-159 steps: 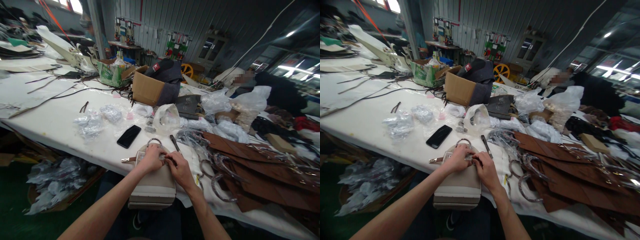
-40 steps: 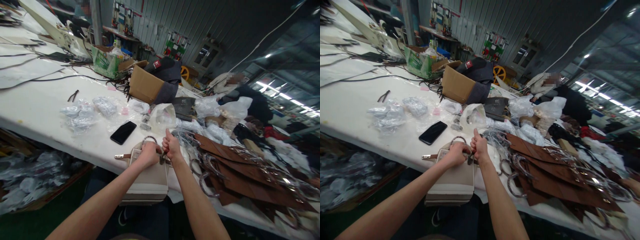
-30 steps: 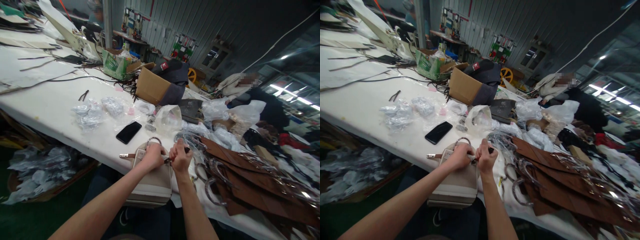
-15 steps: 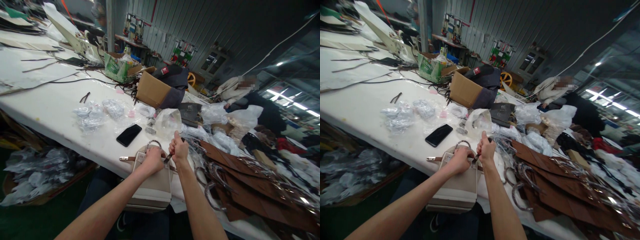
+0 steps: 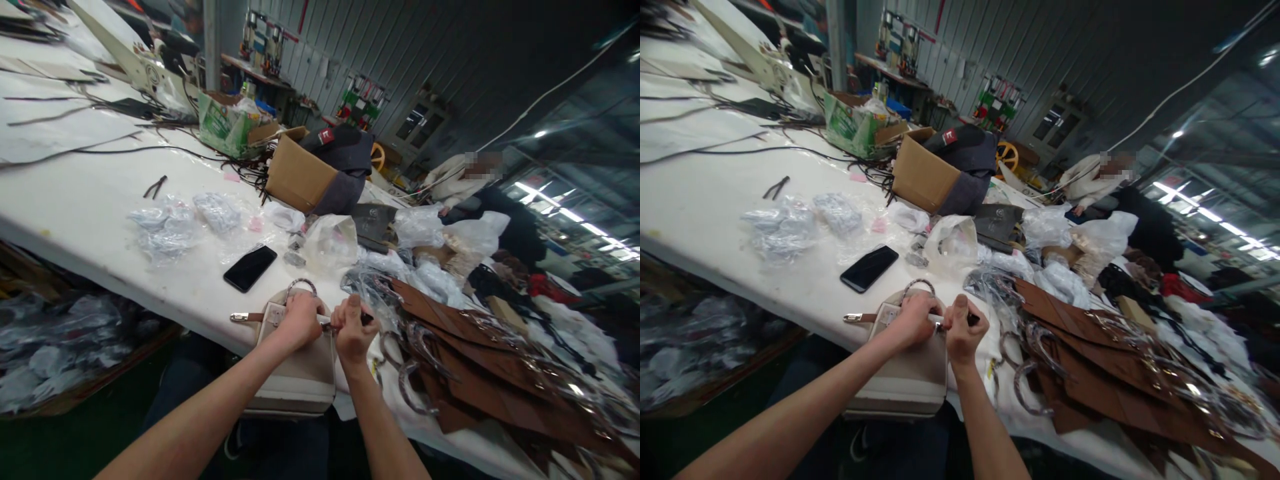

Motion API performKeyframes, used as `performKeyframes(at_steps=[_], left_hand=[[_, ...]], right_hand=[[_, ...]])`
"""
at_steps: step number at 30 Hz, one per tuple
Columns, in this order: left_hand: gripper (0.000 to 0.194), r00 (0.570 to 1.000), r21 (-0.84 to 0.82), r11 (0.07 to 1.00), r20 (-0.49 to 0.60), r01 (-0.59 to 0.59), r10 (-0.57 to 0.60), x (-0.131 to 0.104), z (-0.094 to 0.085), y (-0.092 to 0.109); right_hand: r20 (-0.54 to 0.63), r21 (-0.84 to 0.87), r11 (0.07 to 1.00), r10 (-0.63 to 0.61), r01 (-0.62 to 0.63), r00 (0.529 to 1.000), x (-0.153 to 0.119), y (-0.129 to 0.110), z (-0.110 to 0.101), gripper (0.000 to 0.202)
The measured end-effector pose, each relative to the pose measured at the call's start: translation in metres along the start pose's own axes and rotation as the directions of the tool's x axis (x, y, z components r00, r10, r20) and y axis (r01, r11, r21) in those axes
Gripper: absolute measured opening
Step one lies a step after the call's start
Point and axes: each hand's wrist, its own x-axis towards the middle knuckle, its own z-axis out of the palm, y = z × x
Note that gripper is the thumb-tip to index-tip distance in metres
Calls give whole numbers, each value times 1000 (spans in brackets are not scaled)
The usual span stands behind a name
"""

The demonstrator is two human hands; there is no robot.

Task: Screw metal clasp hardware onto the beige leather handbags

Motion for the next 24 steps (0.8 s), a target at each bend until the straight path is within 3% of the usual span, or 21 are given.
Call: performKeyframes(at_steps=[4, 9, 12, 15, 16, 18, 21, 24], left_hand=[[28, 1000, 5, 1000, -9, -12, 12, -2, 2, 0], [31, 1000, 49, 998, 9, -30, 30, -10, -4, 10], [36, 975, 9, 977, -63, -211, 212, -27, -29, 13], [33, 912, -97, 931, -261, -351, 316, -48, -67, 1], [28, 898, -97, 939, -340, -328, 279, -54, -78, -8], [19, 909, -96, 973, -385, -210, 158, -62, -93, -30], [26, 957, -176, 984, -284, 16, -66, -67, -91, -64], [27, 965, -279, 952, -187, 126, -182, -69, -76, -84]], right_hand=[[-50, 69, 997, 43, -40, 998, 4, -3, 4, 63], [-6, -93, 996, 2, -3, 1000, -1, 5, 6, 61], [18, -168, 986, -14, 17, 1000, -1, 7, 4, 61], [-15, -46, 998, 46, -47, 999, 2, 4, 3, 62], [-20, 20, 997, 69, -69, 997, 4, 3, 3, 62], [-1, 136, 985, 104, -103, 995, 8, 0, 2, 57], [34, 212, 967, 135, -139, 990, 13, -3, 1, 35], [55, 226, 959, 165, -173, 985, 19, -7, -3, 35]])
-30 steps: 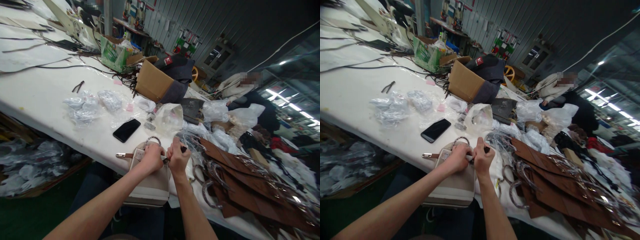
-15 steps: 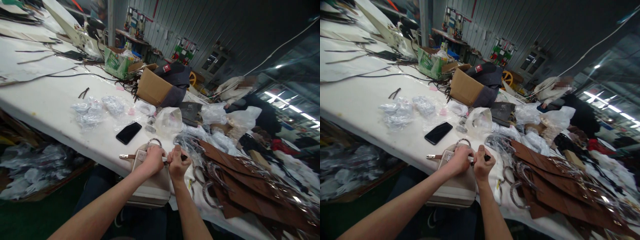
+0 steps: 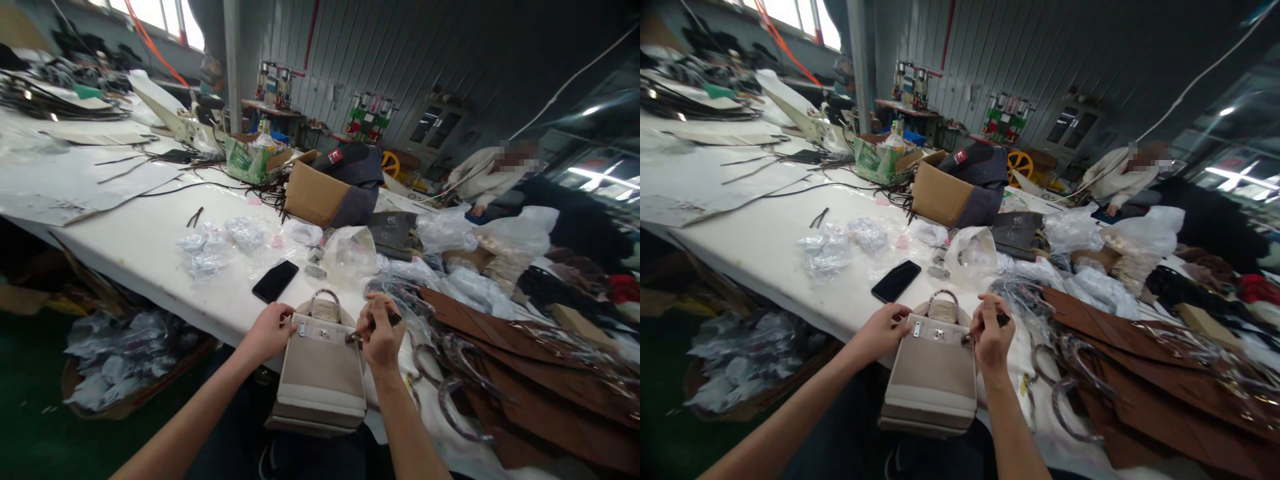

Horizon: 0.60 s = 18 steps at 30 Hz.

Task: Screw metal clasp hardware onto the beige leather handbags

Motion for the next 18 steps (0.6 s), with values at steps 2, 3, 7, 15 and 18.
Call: performKeyframes(at_steps=[2, 3, 7, 15, 18], left_hand=[[28, 999, -53, 998, 27, 29, -27, -1, 5, -5], [27, 999, -67, 997, 29, 34, -32, -1, 7, -5], [24, 999, -62, 997, 3, 50, -50, 0, 8, -1], [18, 996, -171, 982, 58, 84, -75, 8, 7, 0], [11, 995, -216, 974, 91, 67, -49, 7, 5, -2]], right_hand=[[34, 30, 999, 9, -11, 999, 1, -6, 1, 50], [51, 50, 999, 3, -5, 999, 1, -9, 4, 59], [69, 140, 989, -66, 56, 995, -14, -12, 38, 67], [158, 124, 992, -13, -7, 987, -30, 25, 98, 61], [185, 22, 1000, -1, -3, 983, -34, 31, 95, 62]])
